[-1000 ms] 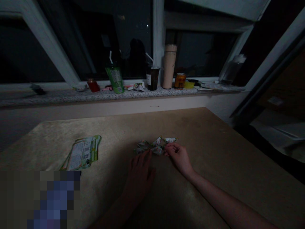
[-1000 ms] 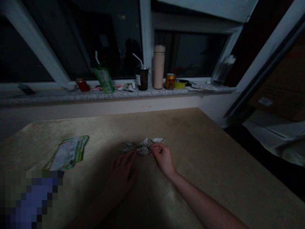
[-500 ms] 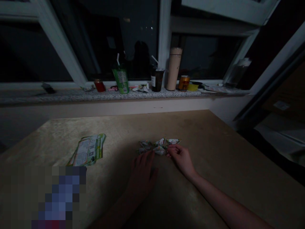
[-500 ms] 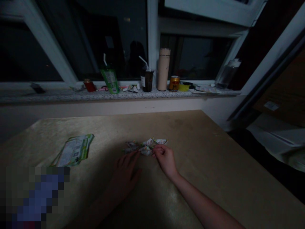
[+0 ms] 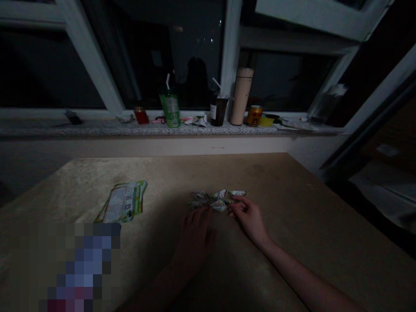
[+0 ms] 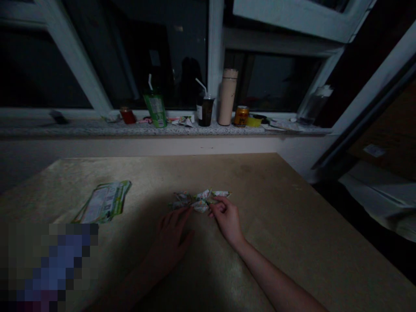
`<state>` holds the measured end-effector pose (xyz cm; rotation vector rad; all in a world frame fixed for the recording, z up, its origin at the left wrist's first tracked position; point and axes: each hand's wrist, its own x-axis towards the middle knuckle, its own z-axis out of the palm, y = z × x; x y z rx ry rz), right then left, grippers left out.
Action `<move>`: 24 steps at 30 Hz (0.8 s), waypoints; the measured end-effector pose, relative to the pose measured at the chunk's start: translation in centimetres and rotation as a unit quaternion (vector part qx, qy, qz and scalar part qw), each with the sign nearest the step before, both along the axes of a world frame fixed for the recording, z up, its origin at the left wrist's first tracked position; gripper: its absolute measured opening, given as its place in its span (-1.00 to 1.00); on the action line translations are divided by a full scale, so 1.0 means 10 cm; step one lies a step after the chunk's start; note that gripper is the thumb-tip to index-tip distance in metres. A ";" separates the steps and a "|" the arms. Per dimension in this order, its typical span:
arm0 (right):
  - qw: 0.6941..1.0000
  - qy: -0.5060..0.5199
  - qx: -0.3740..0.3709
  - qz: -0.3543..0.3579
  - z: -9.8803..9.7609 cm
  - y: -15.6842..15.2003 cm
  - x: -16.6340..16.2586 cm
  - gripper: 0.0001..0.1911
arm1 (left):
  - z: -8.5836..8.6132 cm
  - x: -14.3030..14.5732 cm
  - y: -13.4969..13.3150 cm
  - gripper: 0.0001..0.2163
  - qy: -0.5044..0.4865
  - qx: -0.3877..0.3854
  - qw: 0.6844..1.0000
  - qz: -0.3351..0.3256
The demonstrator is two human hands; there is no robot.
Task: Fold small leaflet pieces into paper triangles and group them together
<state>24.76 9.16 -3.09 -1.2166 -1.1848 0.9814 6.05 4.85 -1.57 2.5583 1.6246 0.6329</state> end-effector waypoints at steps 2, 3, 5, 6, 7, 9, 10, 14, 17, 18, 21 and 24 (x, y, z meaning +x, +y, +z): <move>1.000 -0.009 0.008 0.001 0.00 0.00 0.00 -0.57 | 0.00 0.00 0.00 -0.56 -0.003 0.002 1.000 -0.001; 1.000 -0.015 0.013 0.001 -0.01 -0.01 -0.01 -0.58 | 0.00 -0.01 -0.01 -0.55 -0.005 0.003 1.000 -0.001; 0.999 -0.029 0.022 0.001 -0.01 -0.02 -0.01 -0.62 | 0.00 -0.01 -0.01 -0.53 -0.008 0.003 1.000 0.001; 0.999 -0.037 0.028 0.000 -0.02 -0.02 -0.01 -0.63 | 0.00 -0.01 -0.02 -0.53 -0.010 0.002 1.000 0.002; 0.998 -0.045 0.033 -0.001 -0.02 -0.02 -0.01 -0.64 | 0.01 -0.01 -0.02 -0.52 -0.011 0.001 1.000 0.003; 0.997 -0.062 0.043 -0.004 -0.02 -0.04 -0.01 -0.64 | 0.02 0.00 -0.02 -0.52 -0.013 -0.001 1.000 0.002; 0.996 -0.071 0.049 -0.006 -0.02 -0.05 -0.01 -0.65 | 0.02 0.00 -0.03 -0.52 -0.014 -0.002 1.000 0.001; 0.990 -0.121 0.077 -0.008 0.02 -0.12 -0.02 -0.71 | 0.02 0.00 -0.04 -0.51 -0.012 -0.002 1.000 -0.005; 0.981 -0.161 0.106 -0.006 0.07 -0.18 -0.03 -0.77 | 0.04 0.00 -0.07 -0.52 -0.006 -0.004 1.000 -0.008; 0.978 -0.173 0.118 -0.005 0.09 -0.20 -0.04 -0.78 | 0.05 0.00 -0.08 -0.52 -0.004 -0.006 1.000 -0.008; 0.968 -0.199 0.150 0.007 0.14 -0.25 -0.05 -0.82 | 0.09 -0.04 -0.11 -0.54 0.004 -0.009 1.000 -0.011; 0.944 -0.245 0.217 0.038 0.18 -0.28 -0.05 -0.84 | 0.14 -0.12 -0.12 -0.56 0.012 -0.012 1.000 -0.013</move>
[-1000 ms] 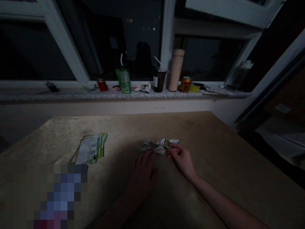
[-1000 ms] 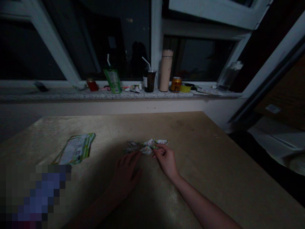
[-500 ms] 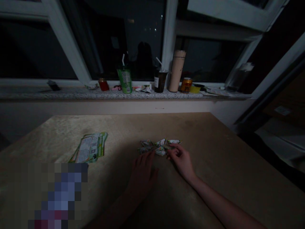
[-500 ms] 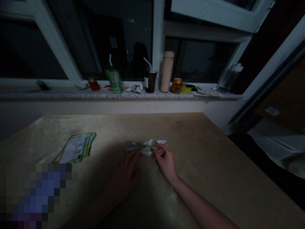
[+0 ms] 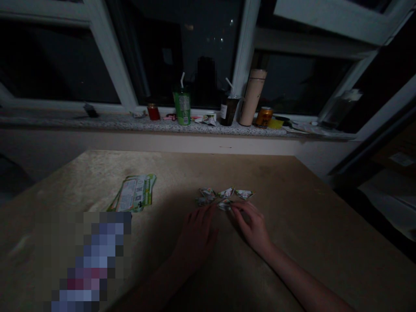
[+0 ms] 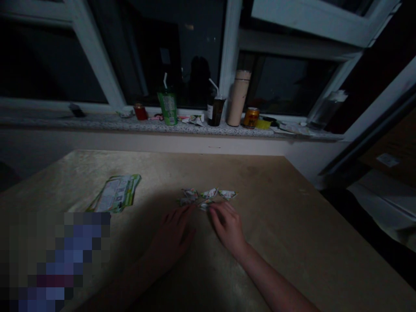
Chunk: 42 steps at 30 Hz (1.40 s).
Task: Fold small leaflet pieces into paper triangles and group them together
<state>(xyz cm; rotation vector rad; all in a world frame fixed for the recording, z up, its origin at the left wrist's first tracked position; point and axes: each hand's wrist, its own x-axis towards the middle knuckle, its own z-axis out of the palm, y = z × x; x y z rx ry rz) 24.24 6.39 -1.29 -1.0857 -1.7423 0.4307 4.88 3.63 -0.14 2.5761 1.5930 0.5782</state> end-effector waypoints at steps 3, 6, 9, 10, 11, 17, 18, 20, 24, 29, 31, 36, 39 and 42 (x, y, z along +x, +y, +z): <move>0.995 -0.066 0.071 0.027 0.03 -0.03 -0.01 -0.83 | 0.05 -0.10 -0.01 -0.60 0.009 -0.005 1.000 -0.004; 0.988 -0.103 0.108 0.039 0.04 -0.06 -0.04 -0.81 | 0.11 -0.19 -0.04 -0.63 0.019 -0.009 1.000 -0.001; 0.980 -0.134 0.133 0.057 0.03 -0.09 -0.09 -0.78 | 0.17 -0.27 -0.08 -0.66 0.028 -0.011 1.000 0.009; 0.978 -0.145 0.140 0.061 0.03 -0.10 -0.11 -0.77 | 0.18 -0.30 -0.09 -0.67 0.030 -0.011 0.999 0.013; 0.975 -0.154 0.147 0.067 0.02 -0.11 -0.13 -0.76 | 0.19 -0.34 -0.10 -0.67 0.033 -0.011 0.999 0.016; 0.962 -0.191 0.168 0.104 0.02 -0.15 -0.28 -0.73 | 0.18 -0.56 -0.13 -0.72 0.039 -0.012 0.999 0.033; 0.960 -0.195 0.169 0.111 0.01 -0.14 -0.31 -0.72 | 0.17 -0.60 -0.13 -0.72 0.040 -0.013 0.999 0.034; 0.955 -0.201 0.178 0.126 0.00 -0.13 -0.38 -0.70 | 0.17 -0.67 -0.12 -0.74 0.043 -0.019 0.998 0.035; 0.945 -0.207 0.200 0.154 -0.07 -0.07 -0.55 -0.67 | 0.18 -0.81 -0.10 -0.75 0.048 -0.031 0.998 0.037; 0.933 -0.229 0.212 0.177 -0.16 0.01 -0.80 -0.69 | 0.20 -1.00 -0.10 -0.73 0.050 -0.046 0.998 0.010; 0.927 -0.242 0.213 0.190 -0.17 0.04 -0.89 -0.71 | 0.22 -1.08 -0.11 -0.73 0.052 -0.049 0.997 0.005; 0.919 -0.251 0.221 0.211 -0.13 0.13 -1.15 -0.77 | 0.25 -1.31 -0.12 -0.72 0.053 -0.031 0.997 0.045; 0.918 -0.262 0.202 0.220 -0.11 0.19 -1.31 -0.76 | 0.23 -1.42 -0.10 -0.69 0.058 -0.007 0.994 0.089; 0.915 -0.270 0.188 0.231 -0.11 0.27 -1.47 -0.76 | 0.18 -1.49 -0.08 -0.64 0.068 0.016 0.988 0.138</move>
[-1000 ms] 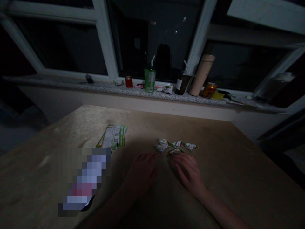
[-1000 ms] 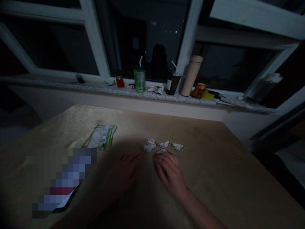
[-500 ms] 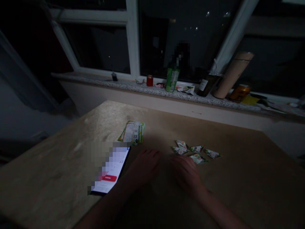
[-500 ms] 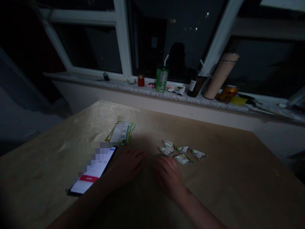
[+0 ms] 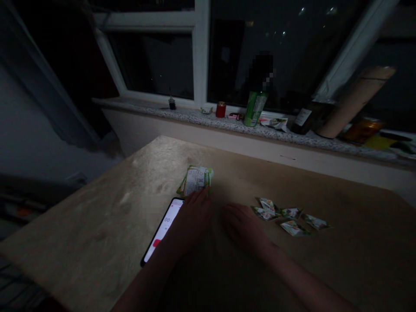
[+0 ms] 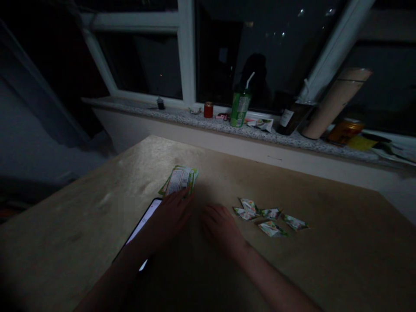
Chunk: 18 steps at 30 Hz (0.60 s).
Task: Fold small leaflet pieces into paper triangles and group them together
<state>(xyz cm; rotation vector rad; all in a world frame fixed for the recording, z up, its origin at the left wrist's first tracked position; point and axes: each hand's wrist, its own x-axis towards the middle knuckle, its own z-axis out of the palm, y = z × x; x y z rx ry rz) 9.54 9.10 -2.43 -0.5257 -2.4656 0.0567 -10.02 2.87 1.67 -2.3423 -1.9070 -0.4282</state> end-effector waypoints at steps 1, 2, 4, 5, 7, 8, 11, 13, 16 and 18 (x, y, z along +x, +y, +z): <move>1.000 0.000 -0.002 0.005 0.00 0.03 -0.05 -0.75 | -0.02 -0.02 0.01 -0.62 0.005 0.006 1.000 0.014; 1.000 0.002 -0.003 0.010 0.00 0.06 -0.11 -0.75 | -0.04 -0.04 0.01 -0.61 0.010 0.012 1.000 0.027; 1.000 0.006 -0.007 0.018 0.00 0.11 -0.21 -0.74 | -0.09 -0.07 0.03 -0.58 0.021 0.019 0.998 0.051; 1.000 0.007 -0.010 0.021 0.00 0.14 -0.27 -0.73 | -0.11 -0.09 0.03 -0.56 0.027 0.021 0.998 0.061; 1.000 0.003 -0.016 0.025 0.00 0.21 -0.37 -0.71 | -0.16 -0.12 0.04 -0.54 0.039 0.019 0.996 0.076; 0.999 -0.001 -0.020 0.026 -0.01 0.24 -0.41 -0.69 | -0.18 -0.14 0.04 -0.53 0.045 0.017 0.996 0.081; 0.999 -0.016 -0.032 0.028 -0.01 0.35 -0.53 -0.55 | -0.23 -0.17 0.04 -0.52 0.061 0.013 0.994 0.093; 0.998 -0.037 -0.042 0.038 -0.02 0.44 -0.58 -0.40 | -0.24 -0.18 0.04 -0.50 0.070 0.010 0.993 0.099; 0.994 -0.073 -0.053 0.058 -0.02 0.55 -0.64 -0.26 | -0.25 -0.17 0.03 -0.50 0.079 0.006 0.991 0.107; 0.991 -0.093 -0.059 0.073 -0.02 0.62 -0.67 -0.21 | -0.24 -0.16 0.02 -0.55 0.083 0.003 0.990 0.113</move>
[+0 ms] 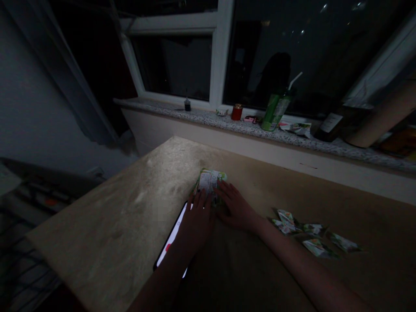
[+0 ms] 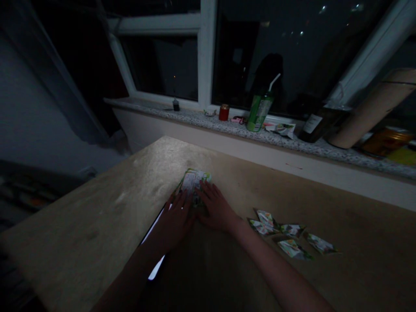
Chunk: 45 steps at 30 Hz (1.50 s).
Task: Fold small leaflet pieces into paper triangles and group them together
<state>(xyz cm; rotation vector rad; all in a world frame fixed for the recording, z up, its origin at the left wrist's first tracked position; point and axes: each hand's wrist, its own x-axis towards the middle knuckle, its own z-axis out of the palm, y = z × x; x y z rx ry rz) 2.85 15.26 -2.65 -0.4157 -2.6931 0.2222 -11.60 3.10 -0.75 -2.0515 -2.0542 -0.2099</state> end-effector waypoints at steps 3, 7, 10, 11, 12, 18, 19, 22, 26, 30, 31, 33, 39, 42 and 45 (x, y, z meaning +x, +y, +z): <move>1.000 -0.018 -0.002 0.016 -0.03 0.06 -0.03 -0.26 | 0.02 0.03 0.00 -0.58 0.001 -0.001 1.000 0.008; 1.000 -0.008 0.015 0.005 -0.07 0.07 -0.04 -0.47 | 0.06 0.06 -0.01 -0.60 -0.006 -0.001 1.000 0.014; 0.999 -0.002 0.043 0.009 -0.07 0.05 -0.05 -0.58 | 0.08 0.06 -0.03 -0.61 -0.015 0.003 1.000 0.019; 0.998 -0.004 0.055 0.012 -0.07 0.05 -0.05 -0.60 | 0.08 0.06 -0.03 -0.60 -0.018 0.004 1.000 0.019; 0.998 -0.005 0.066 0.015 -0.07 0.04 -0.05 -0.62 | 0.08 0.06 -0.03 -0.60 -0.021 0.004 1.000 0.019; 0.990 0.063 0.121 0.040 -0.10 0.05 -0.02 -0.72 | 0.16 0.04 0.04 -0.62 -0.044 -0.010 0.999 0.001; 0.988 0.073 0.127 0.045 -0.11 0.04 -0.01 -0.74 | 0.19 0.04 0.05 -0.62 -0.050 -0.013 0.999 -0.003; 0.985 0.091 0.139 0.054 -0.10 0.01 0.02 -0.76 | 0.28 0.04 0.06 -0.63 -0.069 -0.019 0.997 -0.017; 0.978 0.130 0.148 0.063 -0.04 -0.04 0.05 -0.78 | 0.37 0.04 0.05 -0.68 -0.088 -0.020 0.996 -0.027; 0.978 0.174 0.095 0.062 0.01 -0.05 0.09 -0.71 | 0.43 0.06 0.03 -0.75 -0.094 -0.017 0.995 -0.038; 0.978 0.185 0.077 0.051 0.01 -0.04 0.11 -0.70 | 0.45 0.07 0.02 -0.77 -0.096 -0.017 0.994 -0.044; 0.977 0.205 0.054 0.028 0.00 -0.03 0.16 -0.70 | 0.48 0.10 0.00 -0.79 -0.100 -0.019 0.993 -0.065; 0.978 0.202 0.050 0.025 -0.06 -0.13 0.46 -0.72 | 0.45 0.19 -0.01 -0.82 -0.125 -0.037 0.978 -0.162; 0.982 0.180 0.052 0.029 -0.10 -0.28 0.62 -0.75 | 0.43 0.25 -0.01 -0.87 -0.143 -0.067 0.963 -0.218; 0.987 0.146 0.059 0.029 -0.13 -0.44 0.77 -0.75 | 0.45 0.32 -0.05 -0.92 -0.164 -0.097 0.946 -0.264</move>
